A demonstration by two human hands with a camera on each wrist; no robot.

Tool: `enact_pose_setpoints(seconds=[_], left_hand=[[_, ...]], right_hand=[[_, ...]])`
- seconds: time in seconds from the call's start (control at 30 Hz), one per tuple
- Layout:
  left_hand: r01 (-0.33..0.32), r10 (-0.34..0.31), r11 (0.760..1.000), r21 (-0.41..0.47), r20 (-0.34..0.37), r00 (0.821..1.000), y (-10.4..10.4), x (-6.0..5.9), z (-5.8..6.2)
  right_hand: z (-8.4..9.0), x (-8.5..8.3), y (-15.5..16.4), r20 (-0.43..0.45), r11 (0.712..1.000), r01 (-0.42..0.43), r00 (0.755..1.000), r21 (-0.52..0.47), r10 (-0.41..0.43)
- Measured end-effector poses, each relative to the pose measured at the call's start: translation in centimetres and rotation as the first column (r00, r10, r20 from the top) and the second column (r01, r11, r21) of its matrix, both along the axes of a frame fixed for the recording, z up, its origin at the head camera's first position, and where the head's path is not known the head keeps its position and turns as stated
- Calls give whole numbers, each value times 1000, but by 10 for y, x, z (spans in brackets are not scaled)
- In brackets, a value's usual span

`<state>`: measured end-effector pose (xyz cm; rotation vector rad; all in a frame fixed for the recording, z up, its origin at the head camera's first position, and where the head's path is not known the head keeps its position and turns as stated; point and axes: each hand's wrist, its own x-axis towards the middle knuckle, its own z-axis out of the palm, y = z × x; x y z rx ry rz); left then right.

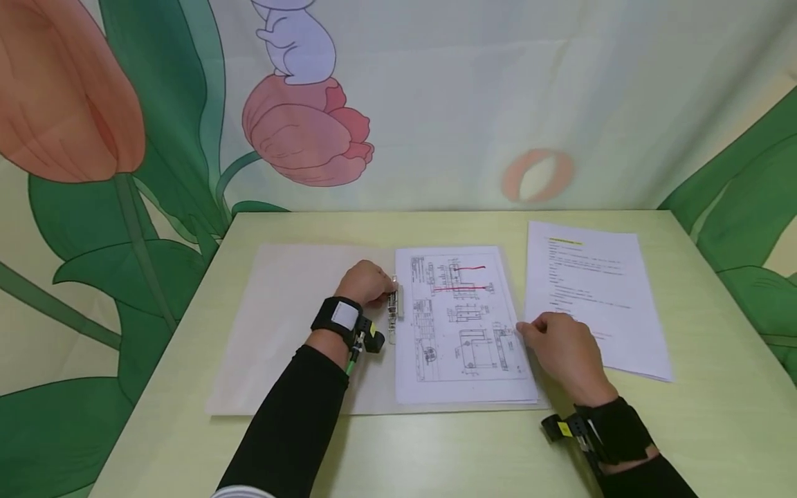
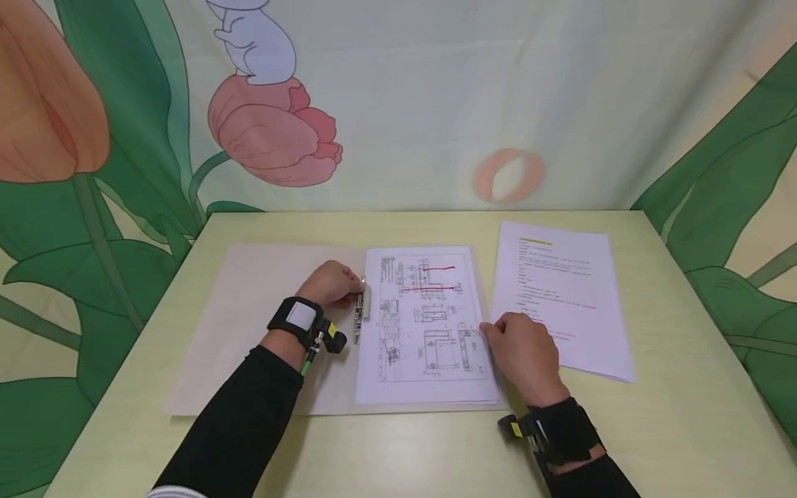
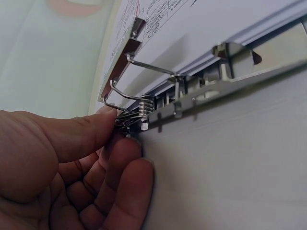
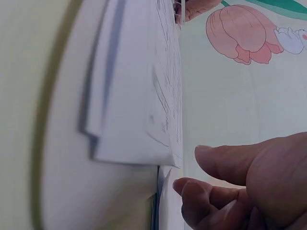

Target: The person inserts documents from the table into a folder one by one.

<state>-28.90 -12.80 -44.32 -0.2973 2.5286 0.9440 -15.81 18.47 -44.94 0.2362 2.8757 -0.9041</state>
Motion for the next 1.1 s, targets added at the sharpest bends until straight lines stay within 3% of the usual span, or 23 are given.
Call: enact_pose_setpoints(seconds=[0.33, 0.57, 0.8, 1.1], left_hand=[[9, -9, 1000, 17, 4, 1000, 2, -1, -1], [7, -7, 1000, 10, 19, 1000, 0, 2, -3], [-15, 15, 999, 29, 30, 999, -3, 0, -3], [-15, 14, 999, 32, 11, 1000, -1, 0, -4]], right_hand=[[-2, -9, -5, 41, 1000, 9, 999, -28, -7], [-8, -5, 9, -28, 994, -11, 999, 109, 14], [-11, -8, 30, 79, 975, -94, 994, 203, 79], [-9, -11, 46, 117, 975, -55, 993, 216, 30]])
